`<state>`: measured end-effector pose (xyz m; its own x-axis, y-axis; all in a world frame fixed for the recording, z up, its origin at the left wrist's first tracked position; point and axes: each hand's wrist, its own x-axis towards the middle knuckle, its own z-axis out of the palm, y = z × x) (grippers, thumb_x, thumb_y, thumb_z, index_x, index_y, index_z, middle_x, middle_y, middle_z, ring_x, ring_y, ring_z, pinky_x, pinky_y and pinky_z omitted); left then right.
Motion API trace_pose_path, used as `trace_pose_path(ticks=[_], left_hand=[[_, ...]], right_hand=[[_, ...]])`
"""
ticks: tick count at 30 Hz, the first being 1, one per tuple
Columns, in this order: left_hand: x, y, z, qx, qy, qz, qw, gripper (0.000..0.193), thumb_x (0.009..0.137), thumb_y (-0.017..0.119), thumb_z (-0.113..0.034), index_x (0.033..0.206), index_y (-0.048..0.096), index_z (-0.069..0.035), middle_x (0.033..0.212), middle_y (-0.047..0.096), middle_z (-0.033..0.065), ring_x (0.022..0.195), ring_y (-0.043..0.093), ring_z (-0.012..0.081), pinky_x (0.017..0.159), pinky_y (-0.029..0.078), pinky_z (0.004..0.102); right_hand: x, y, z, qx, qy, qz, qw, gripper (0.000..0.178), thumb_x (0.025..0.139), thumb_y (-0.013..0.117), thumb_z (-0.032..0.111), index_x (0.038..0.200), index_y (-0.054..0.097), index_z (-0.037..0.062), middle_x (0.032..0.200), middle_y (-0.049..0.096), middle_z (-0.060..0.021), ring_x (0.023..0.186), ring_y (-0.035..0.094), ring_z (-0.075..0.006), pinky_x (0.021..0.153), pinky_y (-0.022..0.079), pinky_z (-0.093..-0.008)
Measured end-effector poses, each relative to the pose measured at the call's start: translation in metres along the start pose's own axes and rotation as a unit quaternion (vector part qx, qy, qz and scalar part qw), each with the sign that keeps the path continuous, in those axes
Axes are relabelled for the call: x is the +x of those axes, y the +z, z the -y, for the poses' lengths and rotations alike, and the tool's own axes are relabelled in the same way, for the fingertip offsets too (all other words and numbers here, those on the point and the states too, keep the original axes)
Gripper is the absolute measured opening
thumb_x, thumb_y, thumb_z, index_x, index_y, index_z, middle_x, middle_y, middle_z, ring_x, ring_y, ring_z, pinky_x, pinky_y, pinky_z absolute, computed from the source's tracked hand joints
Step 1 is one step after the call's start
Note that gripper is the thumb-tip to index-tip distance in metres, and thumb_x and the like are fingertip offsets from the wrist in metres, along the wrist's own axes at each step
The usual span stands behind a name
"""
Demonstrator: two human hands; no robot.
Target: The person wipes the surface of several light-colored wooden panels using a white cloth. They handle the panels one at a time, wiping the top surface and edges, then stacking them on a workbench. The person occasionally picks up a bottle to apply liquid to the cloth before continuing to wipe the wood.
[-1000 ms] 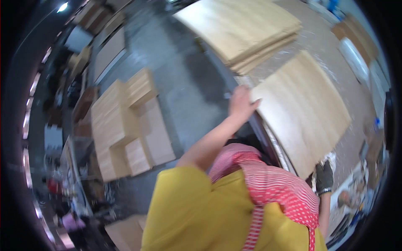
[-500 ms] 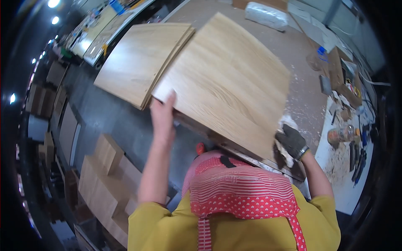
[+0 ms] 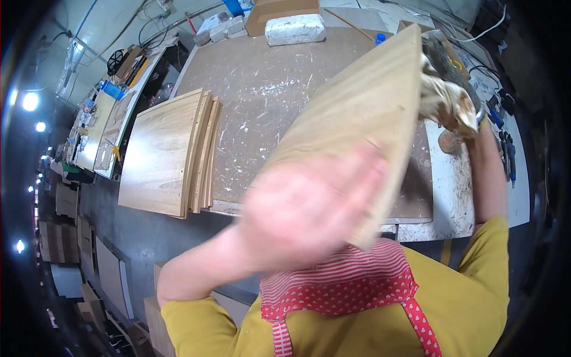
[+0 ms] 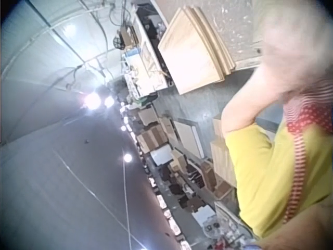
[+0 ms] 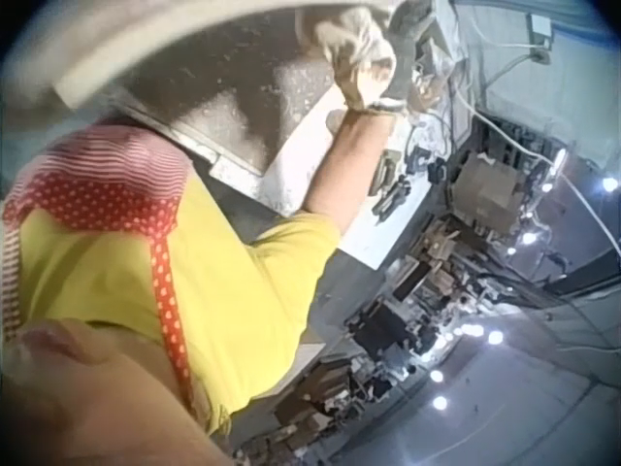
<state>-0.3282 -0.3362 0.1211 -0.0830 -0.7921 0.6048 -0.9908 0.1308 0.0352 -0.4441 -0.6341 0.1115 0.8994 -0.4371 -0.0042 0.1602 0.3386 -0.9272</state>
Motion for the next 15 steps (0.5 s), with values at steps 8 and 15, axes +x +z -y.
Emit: trace_pose_path(ticks=[8,15], left_hand=[[-0.017,0.111,-0.059,-0.232,0.165,-0.021,0.958,0.037,0.085,0.054,-0.018,0.120,0.055,-0.007,0.140,0.049,0.0124,0.129,0.047,0.0298,0.098,0.045,0.0436],[-0.034,0.213,-0.060,-0.232,0.171,0.091,0.953,0.034,0.084,0.053,-0.014,0.118,0.055,-0.008,0.139,0.046,0.0112,0.137,0.034,0.0300,0.107,0.032,0.0536]], right_hand=[[-0.017,-0.132,-0.041,-0.470,0.012,-0.012,0.883,0.039,0.091,0.049,0.021,0.127,0.052,0.0080,0.119,0.058,-0.0115,0.105,0.054,-0.0238,0.090,0.044,-0.0329],[0.002,-0.191,-0.136,-0.687,-0.183,0.137,0.689,0.048,0.092,0.042,0.006,0.139,0.046,0.0121,0.136,0.051,-0.0124,0.126,0.046,-0.0307,0.108,0.035,-0.0394]])
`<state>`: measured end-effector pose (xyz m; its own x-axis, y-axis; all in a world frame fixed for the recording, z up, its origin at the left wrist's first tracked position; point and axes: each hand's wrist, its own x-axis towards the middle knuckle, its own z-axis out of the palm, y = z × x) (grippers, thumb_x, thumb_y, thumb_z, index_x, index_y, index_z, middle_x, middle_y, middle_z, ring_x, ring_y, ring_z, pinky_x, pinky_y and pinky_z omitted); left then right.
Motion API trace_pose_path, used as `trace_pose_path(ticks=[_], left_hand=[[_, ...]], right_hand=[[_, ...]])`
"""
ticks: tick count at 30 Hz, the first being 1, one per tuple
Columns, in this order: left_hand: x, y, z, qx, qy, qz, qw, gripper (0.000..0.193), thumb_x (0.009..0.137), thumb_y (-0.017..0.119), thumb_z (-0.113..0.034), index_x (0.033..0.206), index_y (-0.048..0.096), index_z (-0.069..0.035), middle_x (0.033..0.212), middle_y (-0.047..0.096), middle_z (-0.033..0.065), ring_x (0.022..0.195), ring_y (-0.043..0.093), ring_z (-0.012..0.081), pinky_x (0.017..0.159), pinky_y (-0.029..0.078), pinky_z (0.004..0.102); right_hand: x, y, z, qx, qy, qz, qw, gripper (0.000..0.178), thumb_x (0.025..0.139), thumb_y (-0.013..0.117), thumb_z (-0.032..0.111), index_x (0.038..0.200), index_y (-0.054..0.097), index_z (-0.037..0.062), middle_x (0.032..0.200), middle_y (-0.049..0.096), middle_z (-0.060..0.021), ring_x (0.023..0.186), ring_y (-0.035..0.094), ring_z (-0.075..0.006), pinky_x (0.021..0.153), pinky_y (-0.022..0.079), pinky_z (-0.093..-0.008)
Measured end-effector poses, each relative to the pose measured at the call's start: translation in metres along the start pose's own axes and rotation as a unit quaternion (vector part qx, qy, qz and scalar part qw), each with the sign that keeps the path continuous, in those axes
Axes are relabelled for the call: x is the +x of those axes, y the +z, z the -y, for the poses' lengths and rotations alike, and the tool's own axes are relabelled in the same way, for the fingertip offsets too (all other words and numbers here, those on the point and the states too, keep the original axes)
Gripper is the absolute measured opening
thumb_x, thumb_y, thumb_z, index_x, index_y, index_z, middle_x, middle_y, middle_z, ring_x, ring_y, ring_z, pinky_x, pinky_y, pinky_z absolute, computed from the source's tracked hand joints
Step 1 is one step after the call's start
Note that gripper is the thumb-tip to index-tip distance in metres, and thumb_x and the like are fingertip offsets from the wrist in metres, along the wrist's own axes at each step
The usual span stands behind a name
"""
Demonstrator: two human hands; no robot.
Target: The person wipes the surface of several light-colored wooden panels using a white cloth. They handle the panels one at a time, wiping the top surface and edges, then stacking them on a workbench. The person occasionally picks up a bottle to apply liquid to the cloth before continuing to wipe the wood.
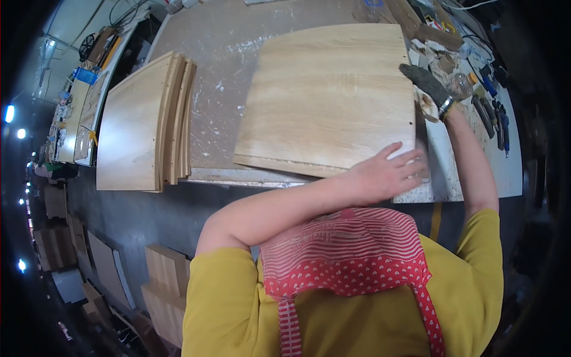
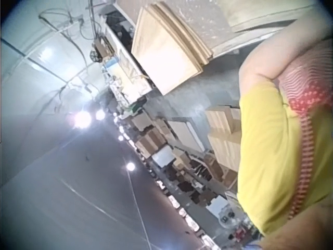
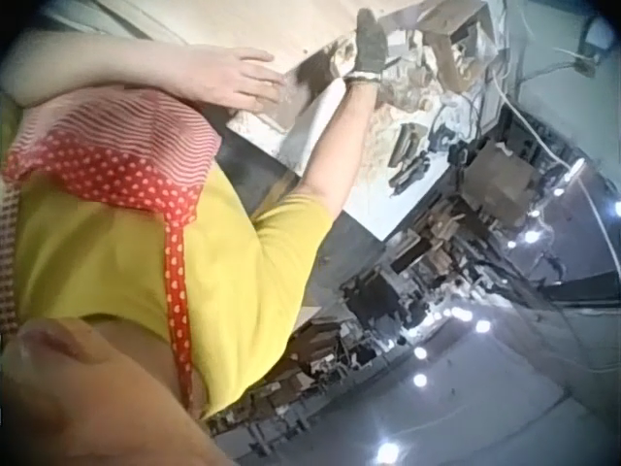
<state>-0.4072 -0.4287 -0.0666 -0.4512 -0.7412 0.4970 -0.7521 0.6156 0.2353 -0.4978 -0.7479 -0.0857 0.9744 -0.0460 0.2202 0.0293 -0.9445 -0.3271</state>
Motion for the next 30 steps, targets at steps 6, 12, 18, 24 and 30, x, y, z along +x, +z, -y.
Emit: trace_pose_path(ticks=[6,12,18,24,30], left_hand=[[-0.023,0.052,0.015,0.039,0.007,0.091,0.995,0.041,0.082,0.059,-0.018,0.121,0.054,-0.006,0.131,0.050,0.0113,0.135,0.036,0.0311,0.107,0.033,0.0514],[-0.064,0.011,0.078,-0.166,-0.309,0.130,0.927,0.047,0.082,0.065,-0.028,0.119,0.056,-0.001,0.123,0.056,0.0191,0.115,0.052,0.0346,0.096,0.043,0.0440],[-0.178,-0.056,0.223,0.158,-0.293,0.080,0.940,0.052,0.094,0.051,-0.035,0.140,0.042,-0.012,0.148,0.037,0.0109,0.136,0.032,0.0334,0.110,0.027,0.0482],[-0.188,-0.043,0.220,0.170,-0.342,0.100,0.919,0.051,0.095,0.046,-0.038,0.141,0.041,-0.017,0.151,0.033,0.0071,0.139,0.029,0.0298,0.111,0.023,0.0512],[-0.191,-0.041,0.224,0.178,-0.339,0.111,0.917,0.052,0.095,0.045,-0.038,0.143,0.039,-0.017,0.151,0.032,0.0075,0.139,0.029,0.0310,0.111,0.023,0.0521]], right_hand=[[-0.029,-0.020,0.028,-0.252,0.162,0.048,0.953,0.040,0.087,0.052,0.017,0.127,0.058,0.0166,0.128,0.053,-0.0231,0.115,0.053,-0.0380,0.099,0.042,-0.0414],[-0.069,-0.038,0.073,-0.255,0.214,-0.061,0.941,0.048,0.084,0.056,0.013,0.131,0.053,0.0136,0.130,0.053,-0.0159,0.120,0.050,-0.0317,0.103,0.039,-0.0422],[0.050,0.123,0.274,-0.073,0.069,-0.174,0.980,0.036,0.088,0.053,0.021,0.122,0.056,0.0080,0.111,0.064,-0.0154,0.095,0.065,-0.0295,0.082,0.051,-0.0440],[-0.031,0.131,0.283,-0.163,0.364,0.054,0.915,0.024,0.079,0.062,0.020,0.099,0.066,0.0074,0.108,0.060,-0.0160,0.102,0.056,-0.0325,0.085,0.045,-0.0448],[0.051,0.207,0.334,-0.116,0.245,-0.068,0.960,0.045,0.074,0.064,0.018,0.116,0.056,0.0047,0.106,0.061,-0.0176,0.101,0.059,-0.0345,0.097,0.044,-0.0443]])
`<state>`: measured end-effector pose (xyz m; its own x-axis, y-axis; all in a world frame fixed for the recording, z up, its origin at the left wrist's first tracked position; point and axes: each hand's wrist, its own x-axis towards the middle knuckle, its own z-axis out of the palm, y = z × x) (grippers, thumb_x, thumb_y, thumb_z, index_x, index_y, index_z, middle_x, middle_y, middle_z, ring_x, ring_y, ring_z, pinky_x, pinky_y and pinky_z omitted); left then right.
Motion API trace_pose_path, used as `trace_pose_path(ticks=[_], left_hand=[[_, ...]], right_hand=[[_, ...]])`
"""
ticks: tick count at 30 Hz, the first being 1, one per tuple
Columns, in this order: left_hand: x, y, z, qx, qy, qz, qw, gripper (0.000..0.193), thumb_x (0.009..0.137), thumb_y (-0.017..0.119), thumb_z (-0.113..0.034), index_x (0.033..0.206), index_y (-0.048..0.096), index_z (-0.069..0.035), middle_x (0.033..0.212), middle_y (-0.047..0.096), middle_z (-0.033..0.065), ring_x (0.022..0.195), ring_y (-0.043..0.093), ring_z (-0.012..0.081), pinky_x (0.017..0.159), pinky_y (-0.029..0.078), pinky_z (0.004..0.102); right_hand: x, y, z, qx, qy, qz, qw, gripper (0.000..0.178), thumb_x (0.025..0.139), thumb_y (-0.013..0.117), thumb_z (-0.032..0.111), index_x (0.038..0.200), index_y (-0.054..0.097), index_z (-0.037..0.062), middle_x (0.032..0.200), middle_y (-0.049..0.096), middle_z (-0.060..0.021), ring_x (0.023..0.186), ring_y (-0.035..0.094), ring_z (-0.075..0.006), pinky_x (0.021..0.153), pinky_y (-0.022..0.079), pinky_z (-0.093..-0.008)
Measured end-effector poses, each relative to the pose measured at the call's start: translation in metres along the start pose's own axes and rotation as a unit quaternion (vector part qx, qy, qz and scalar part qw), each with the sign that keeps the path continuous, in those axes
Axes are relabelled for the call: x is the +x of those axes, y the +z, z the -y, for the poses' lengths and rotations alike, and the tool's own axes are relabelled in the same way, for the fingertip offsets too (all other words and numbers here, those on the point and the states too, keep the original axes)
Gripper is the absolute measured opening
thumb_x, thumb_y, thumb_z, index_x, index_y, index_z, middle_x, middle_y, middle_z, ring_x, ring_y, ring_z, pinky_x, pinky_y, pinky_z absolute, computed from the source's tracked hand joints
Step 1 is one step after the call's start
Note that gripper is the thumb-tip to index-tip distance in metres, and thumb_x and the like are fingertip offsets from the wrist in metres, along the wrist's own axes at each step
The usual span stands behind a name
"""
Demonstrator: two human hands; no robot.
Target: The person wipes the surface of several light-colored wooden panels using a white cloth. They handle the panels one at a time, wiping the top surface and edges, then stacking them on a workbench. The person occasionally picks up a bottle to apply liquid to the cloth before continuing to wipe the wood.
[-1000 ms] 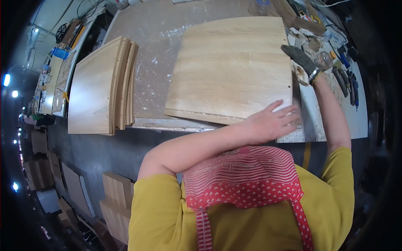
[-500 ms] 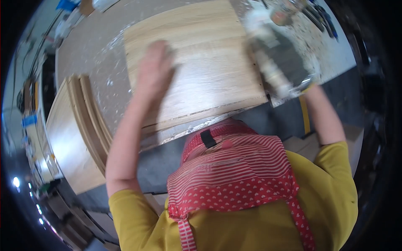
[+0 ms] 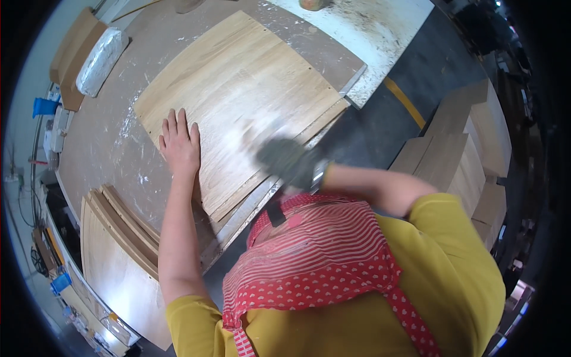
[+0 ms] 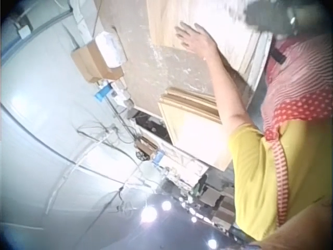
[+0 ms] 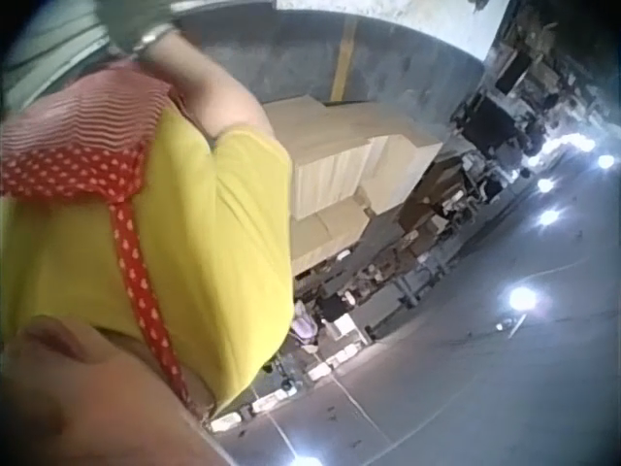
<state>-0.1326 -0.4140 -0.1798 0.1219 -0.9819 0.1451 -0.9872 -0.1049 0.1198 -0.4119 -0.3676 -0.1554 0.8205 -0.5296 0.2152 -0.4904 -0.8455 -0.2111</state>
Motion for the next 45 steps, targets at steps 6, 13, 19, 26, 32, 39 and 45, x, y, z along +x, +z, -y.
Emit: trace_pose_path(ticks=[6,13,19,26,32,39,45], left_hand=[[-0.013,-0.005,-0.008,-0.006,-0.007,-0.021,1.000,0.052,0.095,0.045,-0.038,0.142,0.040,-0.016,0.150,0.033,0.0099,0.138,0.030,0.0326,0.109,0.025,0.0532],[-0.022,0.003,-0.003,-0.005,-0.035,-0.019,0.999,0.052,0.094,0.047,-0.038,0.141,0.042,-0.015,0.150,0.034,0.0100,0.137,0.031,0.0336,0.108,0.026,0.0549],[-0.025,-0.011,-0.011,-0.034,-0.031,-0.036,0.998,0.050,0.093,0.049,-0.032,0.138,0.043,-0.011,0.148,0.036,0.0108,0.136,0.032,0.0333,0.108,0.027,0.0531],[-0.024,-0.003,0.008,-0.290,-0.104,-0.171,0.936,0.046,0.091,0.045,-0.015,0.132,0.043,0.006,0.131,0.049,0.0280,0.122,0.046,0.0422,0.107,0.034,0.0433],[-0.022,-0.018,0.002,-0.311,-0.175,-0.167,0.919,0.042,0.090,0.043,-0.006,0.131,0.046,0.004,0.128,0.053,0.0254,0.120,0.050,0.0387,0.104,0.038,0.0414],[-0.032,-0.006,0.003,-0.262,-0.071,-0.224,0.936,0.030,0.074,0.057,0.003,0.103,0.060,-0.004,0.110,0.059,0.0171,0.104,0.056,0.0350,0.091,0.045,0.0428],[-0.051,-0.016,-0.033,-0.367,-0.089,-0.185,0.907,0.024,0.075,0.063,-0.003,0.099,0.061,-0.005,0.100,0.063,0.0153,0.096,0.060,0.0352,0.086,0.048,0.0429]], right_hand=[[-0.035,-0.028,-0.084,-0.115,0.130,-0.007,0.985,0.054,0.073,0.065,0.020,0.124,0.055,0.0035,0.132,0.050,-0.0213,0.122,0.049,-0.0354,0.107,0.036,-0.0419],[0.032,0.008,0.021,0.091,-0.022,0.012,0.996,0.036,0.082,0.055,0.014,0.116,0.058,0.0026,0.113,0.062,-0.0177,0.108,0.059,-0.0296,0.096,0.044,-0.0408],[0.074,-0.019,-0.128,0.003,0.218,-0.044,0.975,0.029,0.090,0.052,0.022,0.111,0.059,0.0047,0.106,0.064,-0.0192,0.094,0.063,-0.0328,0.086,0.048,-0.0426],[0.141,-0.005,-0.009,0.170,-0.090,0.200,0.961,0.023,0.088,0.053,0.023,0.101,0.062,0.0049,0.094,0.065,-0.0174,0.092,0.063,-0.0330,0.082,0.048,-0.0454],[0.238,0.040,-0.230,-0.061,0.139,-0.108,0.983,0.036,0.093,0.050,0.025,0.118,0.058,0.0006,0.125,0.058,-0.0213,0.118,0.053,-0.0318,0.104,0.038,-0.0406],[0.306,0.040,-0.033,0.029,-0.233,0.226,0.945,0.037,0.089,0.054,0.028,0.118,0.059,0.0047,0.115,0.062,-0.0180,0.107,0.059,-0.0294,0.096,0.044,-0.0414],[0.379,0.098,-0.054,0.161,-0.072,-0.062,0.982,0.023,0.085,0.058,0.021,0.101,0.063,0.0049,0.097,0.065,-0.0184,0.091,0.062,-0.0343,0.085,0.048,-0.0437]])
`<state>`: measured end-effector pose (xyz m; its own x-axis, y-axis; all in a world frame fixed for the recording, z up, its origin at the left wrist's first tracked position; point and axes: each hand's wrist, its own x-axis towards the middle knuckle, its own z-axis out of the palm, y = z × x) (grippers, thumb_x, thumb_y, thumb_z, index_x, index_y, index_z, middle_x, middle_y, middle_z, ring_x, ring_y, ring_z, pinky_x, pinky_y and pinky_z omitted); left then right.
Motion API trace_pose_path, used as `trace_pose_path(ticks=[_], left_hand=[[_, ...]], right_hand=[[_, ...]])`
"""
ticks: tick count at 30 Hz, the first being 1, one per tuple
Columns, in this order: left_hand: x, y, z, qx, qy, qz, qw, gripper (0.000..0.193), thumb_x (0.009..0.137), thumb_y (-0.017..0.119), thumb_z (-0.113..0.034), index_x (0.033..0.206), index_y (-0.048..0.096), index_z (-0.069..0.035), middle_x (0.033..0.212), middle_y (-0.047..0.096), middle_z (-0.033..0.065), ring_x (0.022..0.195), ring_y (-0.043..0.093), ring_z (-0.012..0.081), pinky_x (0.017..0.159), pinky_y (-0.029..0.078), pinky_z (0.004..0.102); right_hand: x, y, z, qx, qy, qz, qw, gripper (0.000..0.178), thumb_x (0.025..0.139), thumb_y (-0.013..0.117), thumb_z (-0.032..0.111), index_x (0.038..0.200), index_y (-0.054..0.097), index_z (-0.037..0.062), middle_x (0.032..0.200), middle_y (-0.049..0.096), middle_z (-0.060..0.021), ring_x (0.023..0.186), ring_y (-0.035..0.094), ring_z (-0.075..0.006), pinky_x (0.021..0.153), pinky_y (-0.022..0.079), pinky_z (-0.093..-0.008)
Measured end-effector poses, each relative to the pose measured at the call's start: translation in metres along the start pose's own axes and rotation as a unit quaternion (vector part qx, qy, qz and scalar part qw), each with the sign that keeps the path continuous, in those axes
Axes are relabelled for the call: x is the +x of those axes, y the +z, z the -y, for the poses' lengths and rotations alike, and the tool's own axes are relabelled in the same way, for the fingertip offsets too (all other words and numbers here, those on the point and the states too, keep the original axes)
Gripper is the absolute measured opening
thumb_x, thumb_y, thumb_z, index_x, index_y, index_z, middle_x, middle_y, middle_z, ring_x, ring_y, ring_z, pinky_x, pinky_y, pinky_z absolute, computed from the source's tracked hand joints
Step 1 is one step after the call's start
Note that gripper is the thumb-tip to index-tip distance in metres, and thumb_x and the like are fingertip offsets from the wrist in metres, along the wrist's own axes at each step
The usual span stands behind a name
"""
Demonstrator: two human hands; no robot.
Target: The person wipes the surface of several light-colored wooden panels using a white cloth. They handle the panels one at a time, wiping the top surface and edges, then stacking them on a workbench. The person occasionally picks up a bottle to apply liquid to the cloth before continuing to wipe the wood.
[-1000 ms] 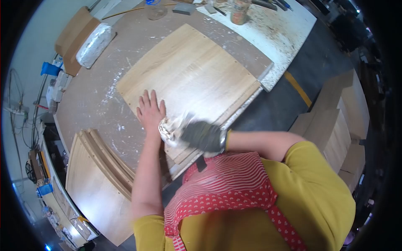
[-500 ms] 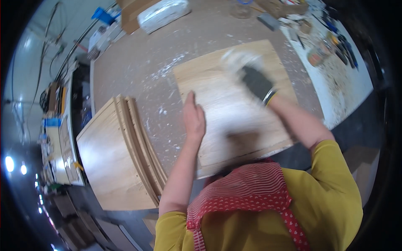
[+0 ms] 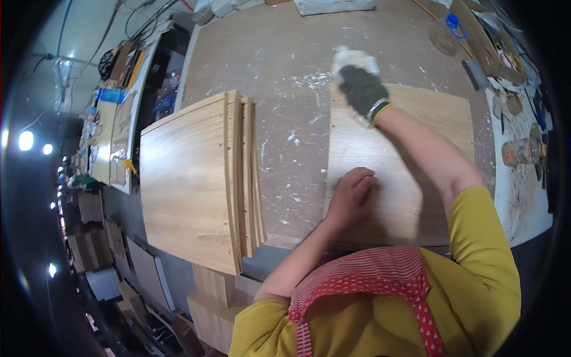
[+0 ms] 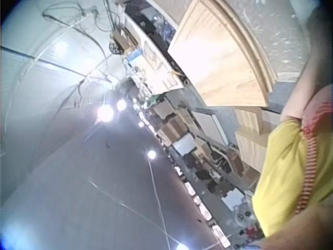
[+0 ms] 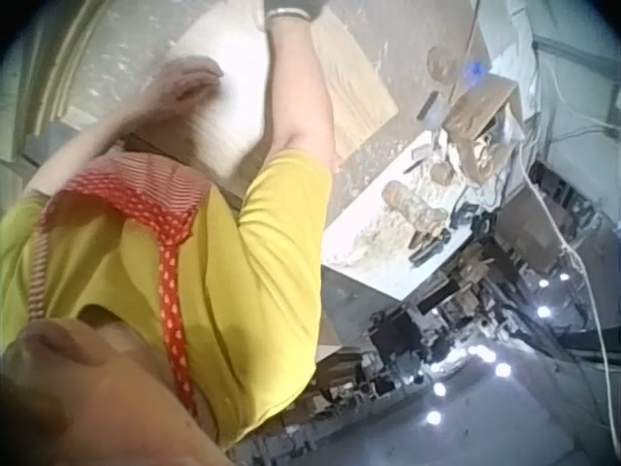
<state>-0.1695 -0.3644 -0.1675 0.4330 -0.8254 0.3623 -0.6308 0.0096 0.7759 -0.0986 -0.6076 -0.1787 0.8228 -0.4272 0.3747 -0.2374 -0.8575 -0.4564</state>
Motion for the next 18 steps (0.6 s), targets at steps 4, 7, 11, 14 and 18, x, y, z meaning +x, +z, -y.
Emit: trace_pose_path(ticks=[4,7,11,14,18], left_hand=[[-0.014,-0.019,-0.007,0.010,-0.142,0.162,0.977,0.012,0.076,0.063,-0.007,0.087,0.060,-0.005,0.094,0.062,0.0141,0.093,0.059,0.0362,0.080,0.048,0.0434],[-0.047,-0.027,-0.024,-0.019,-0.067,0.072,0.995,0.012,0.078,0.062,-0.011,0.089,0.063,-0.007,0.092,0.063,0.0148,0.085,0.060,0.0343,0.077,0.048,0.0420],[-0.092,-0.071,-0.045,-0.142,-0.352,-0.050,0.924,0.019,0.095,0.048,-0.014,0.091,0.064,-0.002,0.093,0.065,0.0109,0.084,0.061,0.0208,0.079,0.047,0.0309],[-0.103,-0.088,-0.038,-0.173,-0.340,-0.182,0.906,0.026,0.100,0.043,-0.013,0.089,0.062,0.002,0.089,0.065,0.0071,0.083,0.059,0.0156,0.079,0.045,0.0280],[-0.094,-0.099,-0.031,-0.243,-0.315,-0.212,0.893,0.024,0.101,0.042,-0.016,0.098,0.059,0.000,0.088,0.064,0.0060,0.077,0.056,0.0091,0.071,0.043,0.0232]], right_hand=[[-0.053,-0.031,0.126,-0.006,-0.148,0.407,0.901,0.026,0.086,0.054,0.020,0.108,0.062,0.0102,0.106,0.066,-0.0150,0.096,0.064,-0.0280,0.085,0.050,-0.0422],[-0.078,-0.009,0.046,0.064,-0.238,0.134,0.960,0.025,0.087,0.052,0.018,0.107,0.065,0.0089,0.104,0.067,-0.0157,0.096,0.064,-0.0295,0.088,0.050,-0.0399],[-0.053,-0.030,-0.007,-0.006,-0.049,-0.020,0.999,0.019,0.086,0.056,0.016,0.099,0.063,0.0043,0.091,0.066,-0.0172,0.086,0.064,-0.0327,0.078,0.050,-0.0419],[-0.130,-0.012,0.082,0.060,-0.123,0.086,0.987,0.014,0.086,0.054,0.016,0.091,0.062,0.0066,0.087,0.066,-0.0142,0.081,0.065,-0.0299,0.072,0.051,-0.0403],[-0.207,-0.059,0.174,0.104,-0.206,0.289,0.929,0.008,0.077,0.061,0.018,0.075,0.063,0.0105,0.076,0.064,-0.0092,0.073,0.064,-0.0283,0.063,0.051,-0.0420]])
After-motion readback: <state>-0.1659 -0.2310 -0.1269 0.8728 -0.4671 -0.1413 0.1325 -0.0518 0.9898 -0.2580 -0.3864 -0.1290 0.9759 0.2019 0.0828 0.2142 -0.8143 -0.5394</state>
